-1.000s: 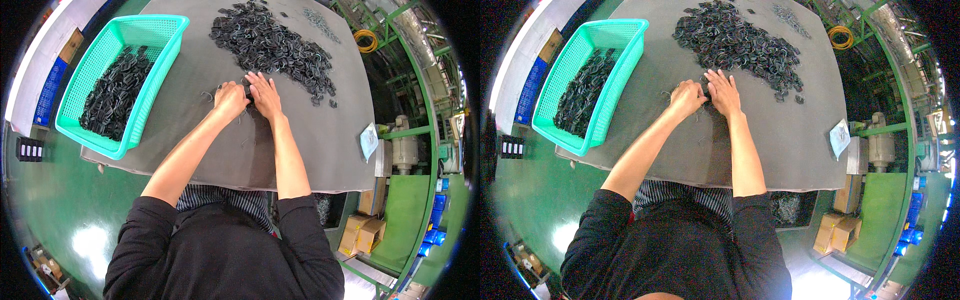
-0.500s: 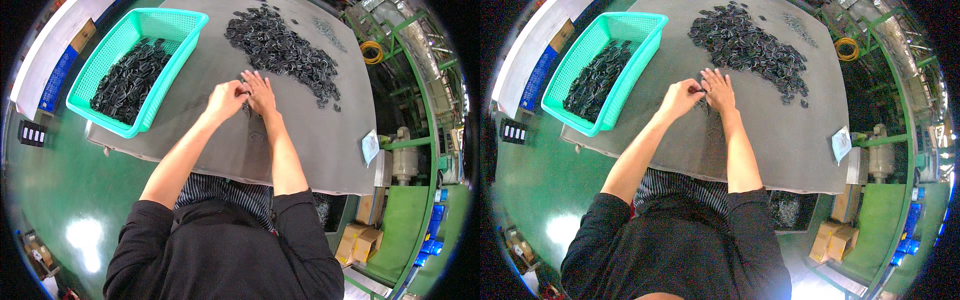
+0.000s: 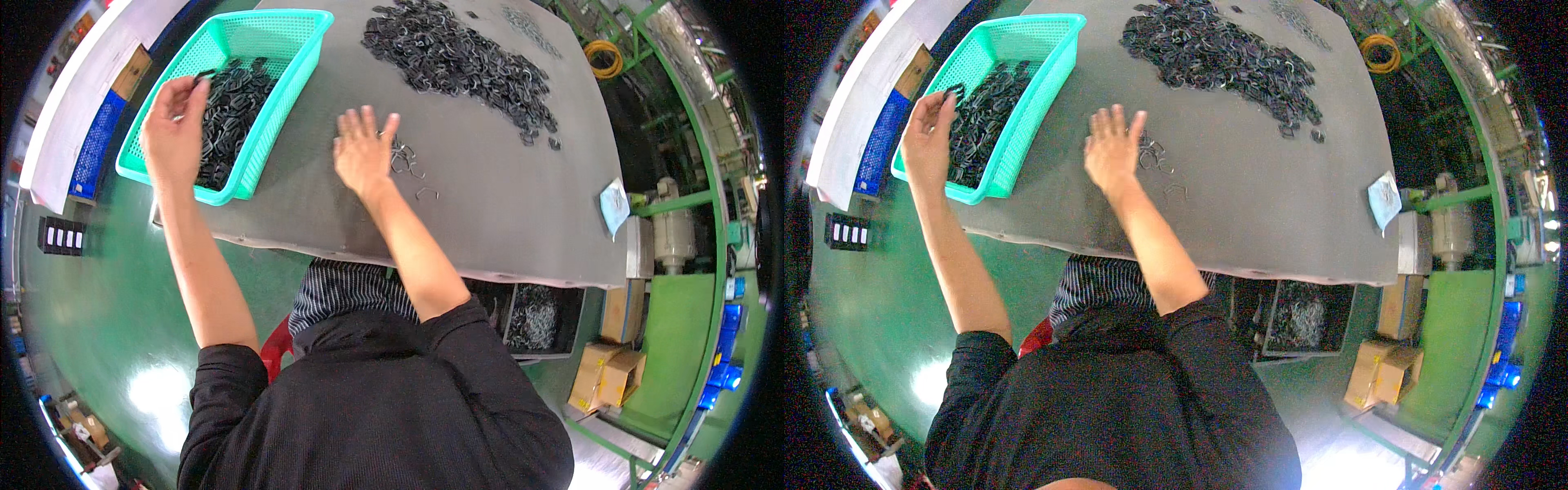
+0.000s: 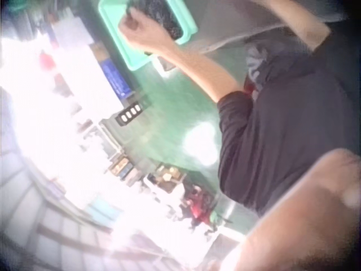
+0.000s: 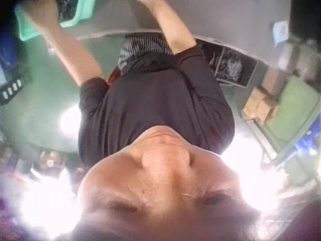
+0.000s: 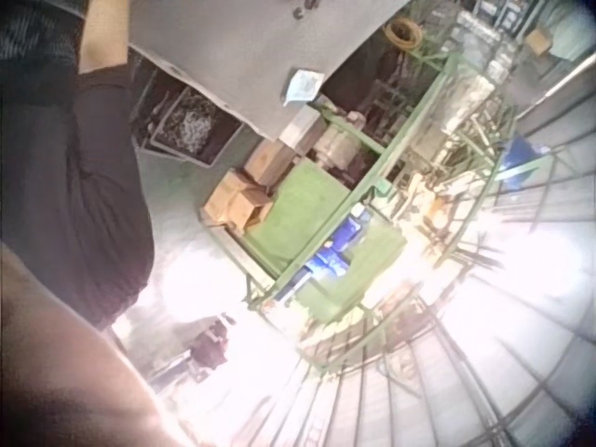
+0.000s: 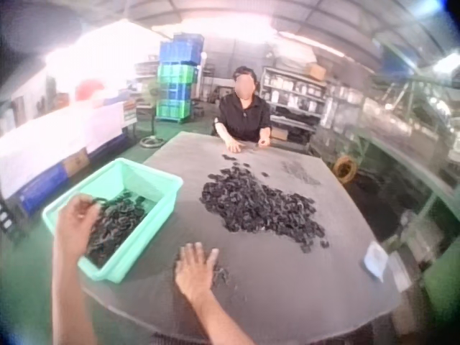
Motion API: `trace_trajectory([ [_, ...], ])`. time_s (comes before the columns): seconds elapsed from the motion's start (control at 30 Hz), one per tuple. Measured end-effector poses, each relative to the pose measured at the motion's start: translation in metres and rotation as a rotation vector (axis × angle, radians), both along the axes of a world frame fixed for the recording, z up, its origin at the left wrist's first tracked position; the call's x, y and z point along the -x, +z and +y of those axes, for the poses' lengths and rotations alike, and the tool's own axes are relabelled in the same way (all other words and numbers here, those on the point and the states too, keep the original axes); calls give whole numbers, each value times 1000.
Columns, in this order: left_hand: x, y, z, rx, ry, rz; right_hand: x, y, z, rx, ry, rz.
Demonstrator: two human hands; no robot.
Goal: The person picks up small black buckle components and metal clips from a table, fits them together by hand, and places the finished items into a green basket.
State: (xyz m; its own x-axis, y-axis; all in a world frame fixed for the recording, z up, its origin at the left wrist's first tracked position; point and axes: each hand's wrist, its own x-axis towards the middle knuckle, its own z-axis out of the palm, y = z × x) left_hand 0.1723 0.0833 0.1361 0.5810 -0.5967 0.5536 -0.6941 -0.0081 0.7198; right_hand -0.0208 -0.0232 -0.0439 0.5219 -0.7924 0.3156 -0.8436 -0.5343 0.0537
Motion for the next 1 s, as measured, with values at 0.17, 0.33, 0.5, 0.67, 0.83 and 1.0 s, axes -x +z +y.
trace_trajectory([
  [0.17,-43,-12,30,-408,352,-420,106,-7,-3,-81,-178,-168],
  [0.33,22,-1,12,-129,131,-344,240,-12,2,-44,-333,-193],
  [0.5,117,0,-19,18,-285,-293,377,-12,45,-48,-574,-109],
  [0.67,156,-57,-66,-95,-511,-266,452,-11,123,-54,-834,-62],
  [0.83,183,-116,-104,-225,-608,-223,463,-1,159,132,-927,-190],
  [1.0,242,-168,-152,-151,-767,-243,411,19,42,147,-558,-583],
])
